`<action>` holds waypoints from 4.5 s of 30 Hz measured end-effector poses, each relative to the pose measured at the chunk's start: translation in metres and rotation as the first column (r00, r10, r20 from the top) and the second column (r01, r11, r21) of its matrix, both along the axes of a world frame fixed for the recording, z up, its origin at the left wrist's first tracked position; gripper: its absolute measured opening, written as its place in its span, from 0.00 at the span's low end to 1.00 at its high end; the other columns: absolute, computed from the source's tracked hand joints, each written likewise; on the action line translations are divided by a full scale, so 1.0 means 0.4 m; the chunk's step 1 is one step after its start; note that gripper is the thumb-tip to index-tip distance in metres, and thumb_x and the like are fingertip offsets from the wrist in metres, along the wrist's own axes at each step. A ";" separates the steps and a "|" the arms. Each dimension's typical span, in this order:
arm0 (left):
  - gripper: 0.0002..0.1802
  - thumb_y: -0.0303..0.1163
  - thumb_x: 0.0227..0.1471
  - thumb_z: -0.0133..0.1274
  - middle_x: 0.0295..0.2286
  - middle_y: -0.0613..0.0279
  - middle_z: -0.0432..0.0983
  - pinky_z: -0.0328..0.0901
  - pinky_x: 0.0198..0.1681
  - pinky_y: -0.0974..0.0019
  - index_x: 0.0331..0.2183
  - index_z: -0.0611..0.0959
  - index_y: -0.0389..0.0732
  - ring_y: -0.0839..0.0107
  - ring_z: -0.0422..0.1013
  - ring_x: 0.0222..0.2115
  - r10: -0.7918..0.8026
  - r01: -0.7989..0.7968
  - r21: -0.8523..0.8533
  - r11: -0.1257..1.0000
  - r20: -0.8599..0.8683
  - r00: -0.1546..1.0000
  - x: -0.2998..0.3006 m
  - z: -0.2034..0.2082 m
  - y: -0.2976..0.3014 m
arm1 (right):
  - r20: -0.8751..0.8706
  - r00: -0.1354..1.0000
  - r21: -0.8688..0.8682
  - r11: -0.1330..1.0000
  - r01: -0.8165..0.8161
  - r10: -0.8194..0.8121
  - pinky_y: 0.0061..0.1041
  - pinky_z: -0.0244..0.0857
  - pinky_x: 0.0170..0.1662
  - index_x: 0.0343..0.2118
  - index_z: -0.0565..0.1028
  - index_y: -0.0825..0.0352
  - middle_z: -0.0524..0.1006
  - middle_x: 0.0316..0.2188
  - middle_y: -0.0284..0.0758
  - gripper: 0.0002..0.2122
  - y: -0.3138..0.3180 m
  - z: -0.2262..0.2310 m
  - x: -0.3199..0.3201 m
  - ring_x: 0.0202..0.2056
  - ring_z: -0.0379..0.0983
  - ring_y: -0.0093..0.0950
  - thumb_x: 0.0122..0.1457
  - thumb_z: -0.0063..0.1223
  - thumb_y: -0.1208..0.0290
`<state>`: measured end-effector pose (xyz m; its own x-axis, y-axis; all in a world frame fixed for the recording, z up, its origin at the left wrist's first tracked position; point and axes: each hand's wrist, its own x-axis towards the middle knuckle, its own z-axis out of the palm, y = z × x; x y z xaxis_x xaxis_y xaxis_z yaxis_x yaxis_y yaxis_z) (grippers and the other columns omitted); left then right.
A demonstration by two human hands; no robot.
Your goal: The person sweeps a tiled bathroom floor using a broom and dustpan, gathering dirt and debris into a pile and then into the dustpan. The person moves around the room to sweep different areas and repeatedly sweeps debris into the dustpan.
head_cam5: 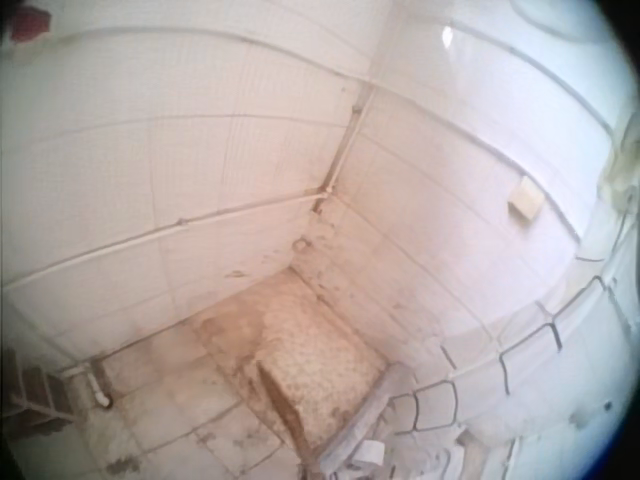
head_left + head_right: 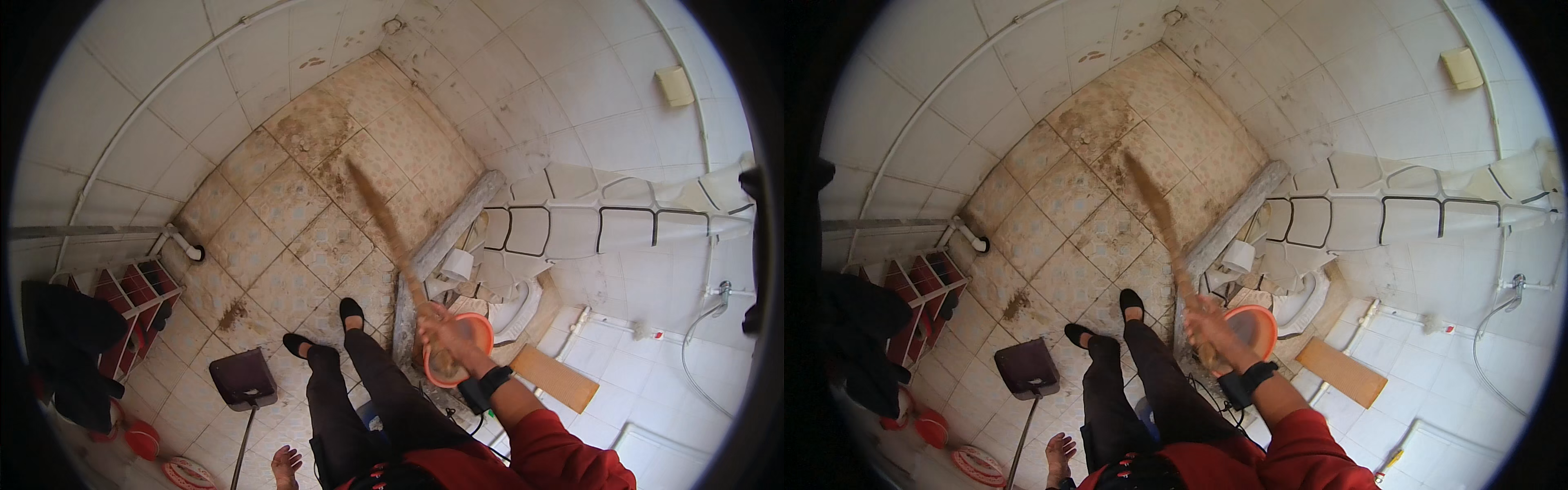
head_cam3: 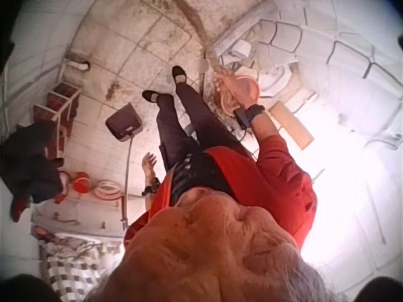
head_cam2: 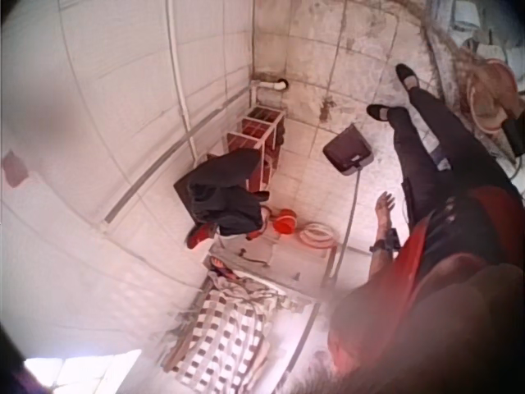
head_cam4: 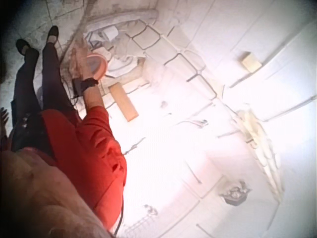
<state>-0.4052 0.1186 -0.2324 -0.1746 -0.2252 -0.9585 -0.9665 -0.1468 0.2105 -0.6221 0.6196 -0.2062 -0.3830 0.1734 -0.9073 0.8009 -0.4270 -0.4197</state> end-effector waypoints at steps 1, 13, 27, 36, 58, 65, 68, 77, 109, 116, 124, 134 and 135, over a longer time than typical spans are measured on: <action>0.19 0.43 0.51 0.51 0.32 0.59 0.75 0.68 0.30 0.67 0.42 0.74 0.41 0.69 0.73 0.30 -0.016 0.016 -0.001 1.000 0.003 1.000 -0.010 0.002 0.015 | -0.033 0.999 0.002 1.000 0.018 -0.018 0.25 0.65 0.18 0.57 0.52 0.64 0.71 0.22 0.35 0.30 0.056 -0.013 -0.018 0.18 0.68 0.25 0.53 0.52 0.73; 0.21 0.45 0.52 0.50 0.34 0.55 0.75 0.70 0.32 0.64 0.42 0.74 0.40 0.65 0.74 0.31 -0.054 0.054 0.001 0.999 0.001 0.999 -0.040 0.013 0.078 | 0.039 0.999 0.327 0.945 0.022 -0.037 0.29 0.65 0.17 0.43 0.62 0.57 0.68 0.19 0.35 0.11 0.460 -0.250 -0.160 0.17 0.67 0.29 0.61 0.39 0.61; 0.20 0.45 0.52 0.51 0.33 0.55 0.76 0.70 0.29 0.63 0.41 0.74 0.41 0.64 0.75 0.29 0.015 -0.013 0.065 0.998 -0.030 0.999 0.076 -0.072 0.022 | 0.294 0.943 0.261 0.935 -0.239 0.158 0.32 0.64 0.15 0.63 0.41 0.52 0.68 0.17 0.38 0.28 0.078 -0.269 0.119 0.14 0.66 0.30 0.63 0.38 0.63; 0.26 0.47 0.55 0.47 0.41 0.53 0.72 0.69 0.39 0.63 0.49 0.70 0.39 0.64 0.72 0.38 0.035 -0.022 0.138 0.990 -0.089 0.995 0.253 -0.076 -0.197 | 0.324 0.945 0.104 0.991 -0.080 0.043 0.31 0.66 0.18 0.60 0.46 0.50 0.67 0.19 0.37 0.25 -0.298 -0.205 0.220 0.17 0.66 0.29 0.62 0.39 0.59; 0.32 0.50 0.52 0.50 0.44 0.53 0.70 0.68 0.42 0.60 0.51 0.67 0.38 0.60 0.71 0.41 -0.077 0.107 0.251 0.962 -0.126 0.989 0.371 -0.111 -0.512 | 0.194 0.958 -0.032 0.975 0.220 -0.210 0.27 0.67 0.21 0.49 0.57 0.55 0.67 0.24 0.35 0.16 -0.574 -0.112 0.458 0.21 0.67 0.27 0.59 0.44 0.65; 0.30 0.48 0.56 0.45 0.44 0.50 0.69 0.67 0.42 0.60 0.52 0.67 0.37 0.59 0.70 0.41 -0.164 0.180 0.220 0.959 -0.092 0.982 0.295 -0.116 -0.486 | 0.289 0.955 -0.188 0.974 0.128 -0.070 0.25 0.64 0.19 0.62 0.45 0.48 0.67 0.21 0.32 0.30 -0.795 -0.030 0.491 0.18 0.65 0.23 0.60 0.45 0.66; 0.30 0.49 0.57 0.43 0.45 0.50 0.69 0.67 0.43 0.59 0.52 0.67 0.37 0.59 0.70 0.42 -0.198 0.236 0.226 0.945 -0.176 0.964 0.252 -0.111 -0.473 | 0.240 0.971 -0.194 0.980 0.052 -0.004 0.25 0.64 0.18 0.62 0.43 0.46 0.67 0.22 0.32 0.32 -0.727 0.032 0.462 0.18 0.65 0.23 0.60 0.46 0.64; 0.28 0.48 0.57 0.44 0.44 0.51 0.70 0.68 0.42 0.59 0.51 0.68 0.38 0.60 0.70 0.42 -0.265 0.290 0.199 0.936 -0.143 0.954 0.217 -0.080 -0.466 | -0.019 0.983 0.062 0.981 0.182 -0.181 0.22 0.63 0.16 0.63 0.43 0.51 0.68 0.22 0.33 0.34 -0.353 0.079 0.539 0.17 0.65 0.21 0.58 0.49 0.64; 0.21 0.44 0.55 0.48 0.34 0.56 0.75 0.70 0.32 0.65 0.43 0.74 0.38 0.65 0.75 0.31 0.196 -0.193 0.064 0.979 -0.049 0.979 0.549 -0.032 -0.362 | 0.101 0.873 0.320 0.815 -0.483 0.477 0.29 0.63 0.16 0.61 0.47 0.62 0.70 0.22 0.39 0.30 -0.515 -0.290 0.167 0.15 0.66 0.28 0.56 0.46 0.70; 0.21 0.44 0.55 0.47 0.34 0.56 0.76 0.70 0.32 0.67 0.42 0.74 0.38 0.67 0.74 0.32 0.323 -0.320 0.065 0.945 -0.044 0.945 0.518 -0.018 -0.255 | 0.161 0.732 0.118 0.723 -0.680 0.662 0.28 0.64 0.15 0.63 0.45 0.54 0.71 0.21 0.38 0.32 -0.688 -0.051 0.242 0.14 0.67 0.27 0.57 0.45 0.73; 0.18 0.40 0.57 0.44 0.34 0.56 0.76 0.69 0.33 0.68 0.43 0.74 0.37 0.67 0.74 0.32 0.492 -0.492 0.015 0.871 -0.002 0.871 0.498 0.021 -0.077 | 0.080 0.213 0.554 0.134 -0.822 0.974 0.42 0.65 0.37 0.62 0.48 0.57 0.73 0.37 0.55 0.34 -0.661 -0.119 -0.166 0.36 0.71 0.53 0.53 0.50 0.70; 0.22 0.46 0.54 0.49 0.34 0.57 0.76 0.70 0.35 0.65 0.43 0.74 0.39 0.66 0.74 0.33 0.652 -0.654 -0.002 0.757 0.075 0.754 0.484 0.059 0.190 | 0.303 -0.306 0.563 -0.429 -0.707 0.902 0.47 0.65 0.37 0.62 0.36 0.50 0.74 0.30 0.58 0.39 -0.762 -0.304 -0.445 0.35 0.71 0.54 0.50 0.41 0.76; 0.21 0.45 0.54 0.49 0.34 0.57 0.76 0.70 0.34 0.65 0.43 0.74 0.40 0.67 0.74 0.32 0.669 -0.670 0.006 0.742 0.050 0.742 0.482 0.058 0.210 | 0.289 -0.352 0.536 -0.455 -0.711 0.890 0.48 0.64 0.36 0.62 0.33 0.48 0.74 0.29 0.57 0.41 -0.719 -0.288 -0.421 0.33 0.71 0.55 0.49 0.41 0.78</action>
